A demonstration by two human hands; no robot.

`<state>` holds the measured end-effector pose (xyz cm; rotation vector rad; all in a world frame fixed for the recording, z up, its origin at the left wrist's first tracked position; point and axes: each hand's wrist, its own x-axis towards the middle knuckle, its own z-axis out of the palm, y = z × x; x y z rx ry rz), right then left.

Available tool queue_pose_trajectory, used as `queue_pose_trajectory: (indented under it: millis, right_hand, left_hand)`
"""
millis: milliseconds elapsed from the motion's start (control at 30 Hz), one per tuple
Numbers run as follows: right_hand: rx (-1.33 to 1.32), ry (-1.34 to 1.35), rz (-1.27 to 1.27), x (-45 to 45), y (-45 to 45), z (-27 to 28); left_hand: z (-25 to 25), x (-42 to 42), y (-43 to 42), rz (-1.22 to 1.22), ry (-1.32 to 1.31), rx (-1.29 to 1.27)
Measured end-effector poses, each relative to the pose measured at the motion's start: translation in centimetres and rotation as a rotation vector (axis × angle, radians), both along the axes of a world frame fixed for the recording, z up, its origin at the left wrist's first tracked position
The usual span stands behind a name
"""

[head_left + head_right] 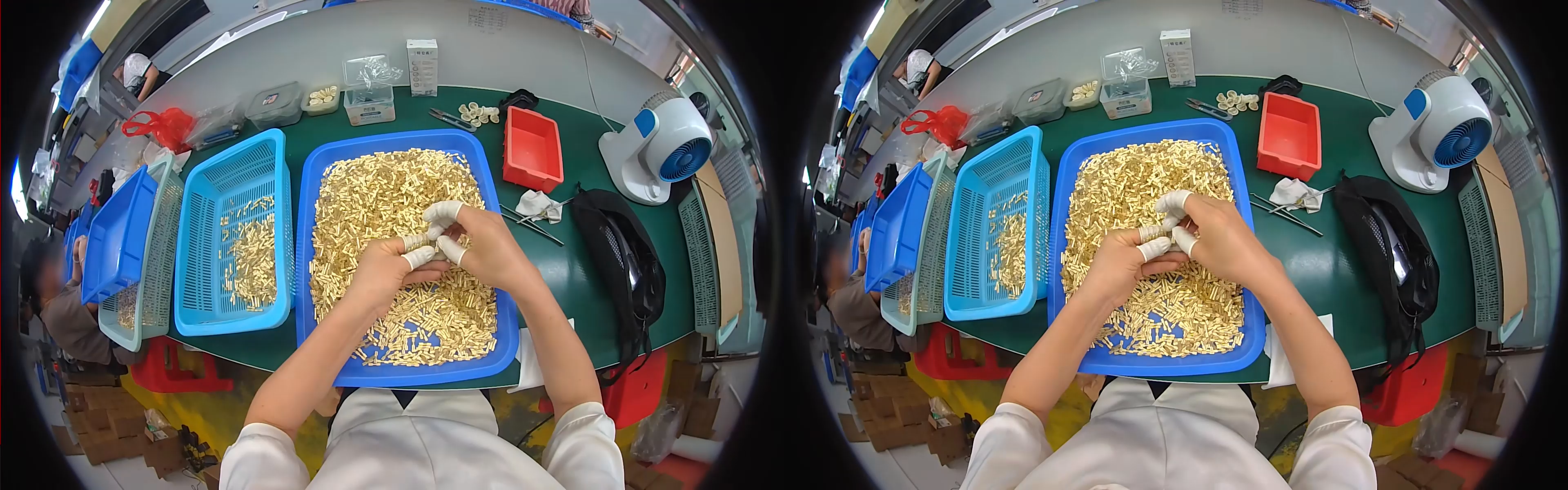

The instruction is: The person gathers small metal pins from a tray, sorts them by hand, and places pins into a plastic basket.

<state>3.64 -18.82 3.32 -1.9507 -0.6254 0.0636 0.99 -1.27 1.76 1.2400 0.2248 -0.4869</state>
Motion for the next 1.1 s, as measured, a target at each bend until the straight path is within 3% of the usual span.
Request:
queue_pose_trajectory:
  millis: [533,767,933,1100]
  right_hand:
    - [-0.108,-0.167,-0.028,-0.2,0.3,0.3]
    - [-0.257,-0.571,0.087,0.1,0.9,-0.7]
    - [-0.329,-0.556,0.081,0.4,0.6,-1.2]
    - [-0.187,-0.389,0.109,0.5,0.7,-1.8]
  left_hand:
    - [0.3,0.2,0.8,-0.033,0.071,-0.135]
    - [-0.6,0.4,1.3,0.011,0.091,-0.284]
    - [-1.0,0.4,1.6,-0.011,0.103,-0.37]
    - [-1.1,0.2,1.5,-0.07,0.116,-0.41]
